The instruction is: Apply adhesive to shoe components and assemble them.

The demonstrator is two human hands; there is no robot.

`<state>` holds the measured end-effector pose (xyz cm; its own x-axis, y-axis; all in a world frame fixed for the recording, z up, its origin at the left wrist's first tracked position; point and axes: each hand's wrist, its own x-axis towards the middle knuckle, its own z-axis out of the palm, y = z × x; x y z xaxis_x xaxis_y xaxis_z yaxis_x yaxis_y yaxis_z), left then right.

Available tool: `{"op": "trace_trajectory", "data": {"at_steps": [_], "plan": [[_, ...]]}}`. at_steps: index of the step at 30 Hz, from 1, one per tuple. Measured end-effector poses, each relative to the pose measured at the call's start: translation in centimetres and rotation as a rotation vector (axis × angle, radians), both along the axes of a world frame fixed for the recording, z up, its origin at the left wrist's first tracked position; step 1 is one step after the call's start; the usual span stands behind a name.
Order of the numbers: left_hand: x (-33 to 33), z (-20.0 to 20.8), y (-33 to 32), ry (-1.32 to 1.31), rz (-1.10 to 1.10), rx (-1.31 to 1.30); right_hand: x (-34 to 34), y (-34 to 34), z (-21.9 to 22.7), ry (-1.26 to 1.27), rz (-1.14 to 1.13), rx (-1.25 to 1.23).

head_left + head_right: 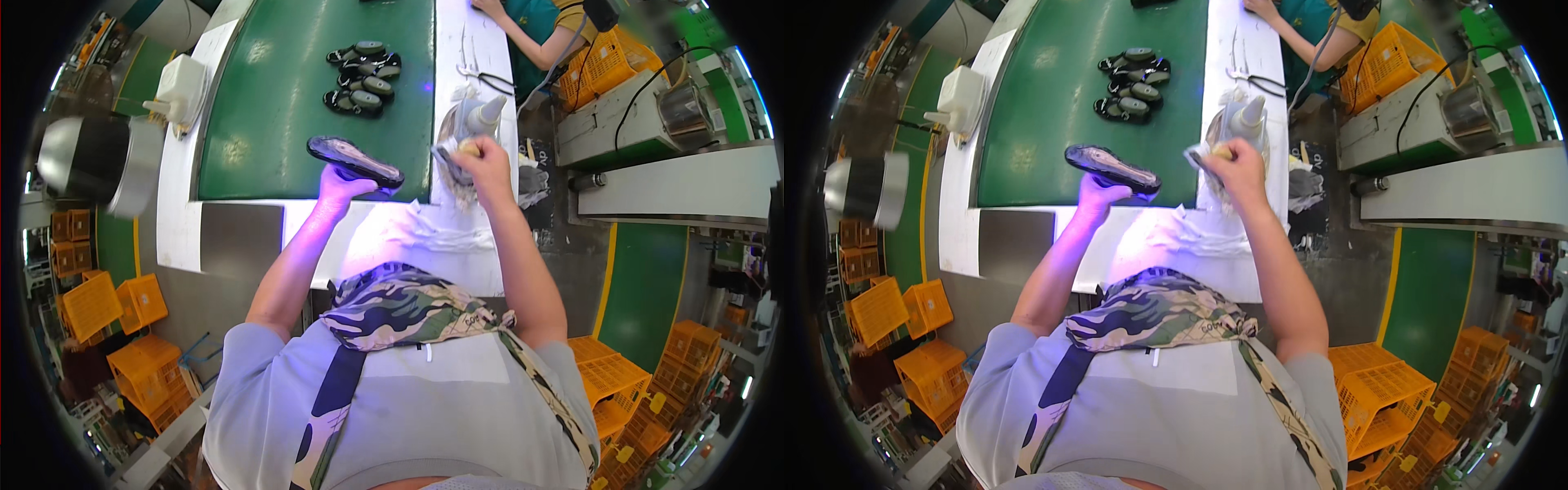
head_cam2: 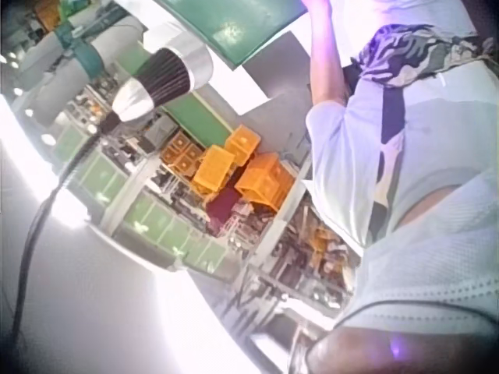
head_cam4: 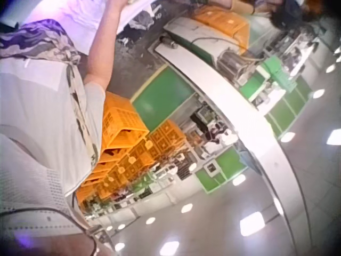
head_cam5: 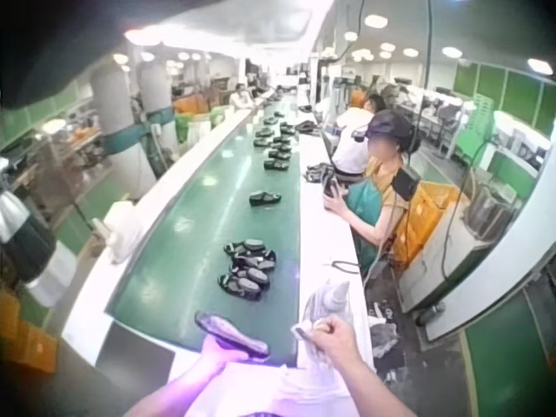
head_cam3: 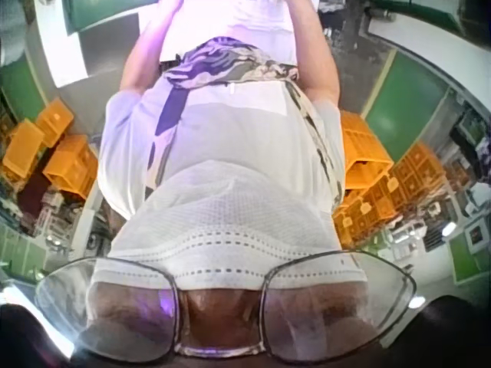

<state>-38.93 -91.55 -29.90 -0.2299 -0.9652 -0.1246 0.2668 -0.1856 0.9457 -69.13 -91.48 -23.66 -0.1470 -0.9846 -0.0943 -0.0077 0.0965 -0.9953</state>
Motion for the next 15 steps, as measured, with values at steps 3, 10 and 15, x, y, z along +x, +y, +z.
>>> {"op": "trace_trajectory", "data": {"at_steps": [3,10,15], "plan": [[1.0,5.3,2.7,-0.564,0.165,-0.621,4.0,-1.4,2.2,0.014,0.108,-0.049],[7.1,10.1,6.7,-0.784,0.254,-1.184,13.2,-0.9,4.9,-0.178,0.444,-0.093],[8.8,12.4,9.8,-0.921,0.263,-1.21,16.8,-0.1,5.8,-0.085,0.493,-0.164]]}}
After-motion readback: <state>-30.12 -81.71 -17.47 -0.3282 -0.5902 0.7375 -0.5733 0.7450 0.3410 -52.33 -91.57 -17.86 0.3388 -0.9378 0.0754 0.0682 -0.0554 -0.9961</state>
